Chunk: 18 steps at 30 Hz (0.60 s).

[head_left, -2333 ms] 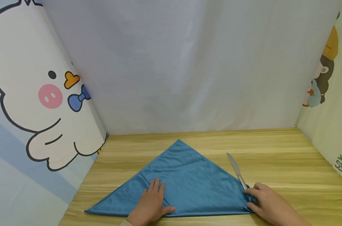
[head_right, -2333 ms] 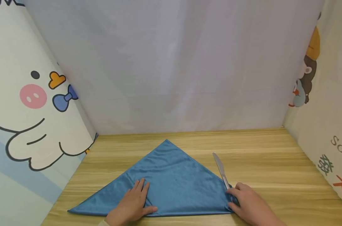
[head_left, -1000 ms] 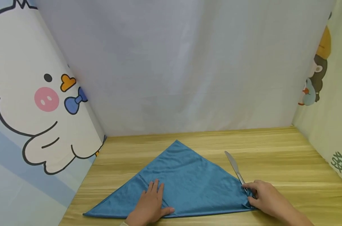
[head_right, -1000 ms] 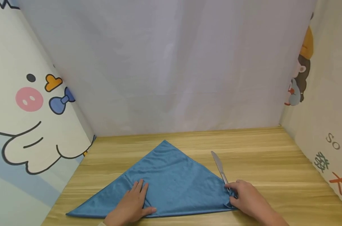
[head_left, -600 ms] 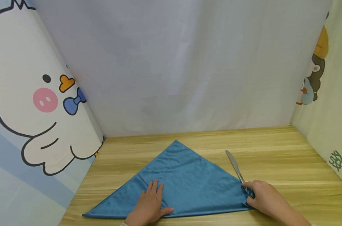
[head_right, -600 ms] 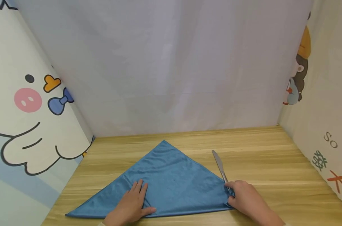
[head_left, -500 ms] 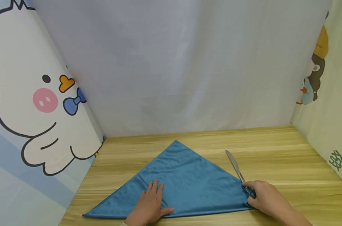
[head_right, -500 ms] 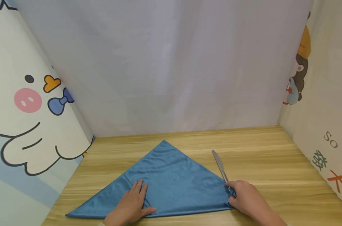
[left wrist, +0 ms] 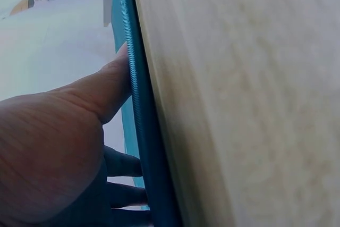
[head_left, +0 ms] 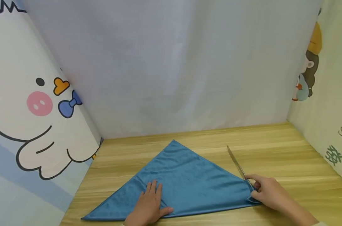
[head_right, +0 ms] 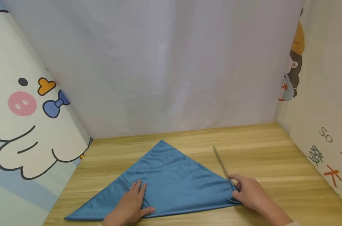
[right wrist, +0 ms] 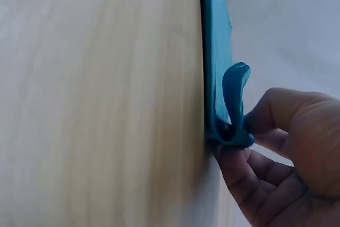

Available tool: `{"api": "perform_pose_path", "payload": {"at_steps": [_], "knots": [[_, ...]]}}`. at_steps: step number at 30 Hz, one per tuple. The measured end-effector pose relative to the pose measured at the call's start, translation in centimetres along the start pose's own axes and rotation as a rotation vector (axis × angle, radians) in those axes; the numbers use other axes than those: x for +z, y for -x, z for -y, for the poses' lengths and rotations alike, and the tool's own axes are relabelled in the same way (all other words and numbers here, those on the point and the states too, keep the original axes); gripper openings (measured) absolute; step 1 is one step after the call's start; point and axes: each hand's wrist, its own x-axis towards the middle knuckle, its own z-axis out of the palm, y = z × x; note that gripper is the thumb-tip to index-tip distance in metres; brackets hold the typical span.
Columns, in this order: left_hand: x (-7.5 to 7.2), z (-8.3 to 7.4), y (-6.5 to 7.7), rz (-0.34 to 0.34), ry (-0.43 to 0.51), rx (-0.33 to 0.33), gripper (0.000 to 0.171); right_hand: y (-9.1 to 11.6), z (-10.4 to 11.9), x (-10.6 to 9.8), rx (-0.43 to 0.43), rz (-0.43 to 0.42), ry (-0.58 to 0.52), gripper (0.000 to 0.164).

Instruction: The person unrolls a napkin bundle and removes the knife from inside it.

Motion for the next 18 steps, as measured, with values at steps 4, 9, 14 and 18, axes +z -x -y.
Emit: {"api": "perform_pose_path", "payload": {"at_steps": [4,9,14,18], "knots": [[-0.1,0.1,0.0,0.001,0.017,-0.002,0.103,0.2,-1.2,-0.4,0.007,0.014,-0.119,0.042],[-0.1,0.1,0.1,-0.006,0.024,-0.002,0.103,0.1,-2.8,-0.7,-0.037,0.065,-0.245,0.029],[0.1,0.1,-0.1,-0.006,0.022,0.003,0.104,0.6,-4.2,-1.2,-0.067,0.108,-0.319,0.028],[0.1,0.0,-0.2,-0.001,0.014,-0.001,0.104,0.8,-4.3,-1.4,-0.078,0.123,-0.335,0.029]]}}
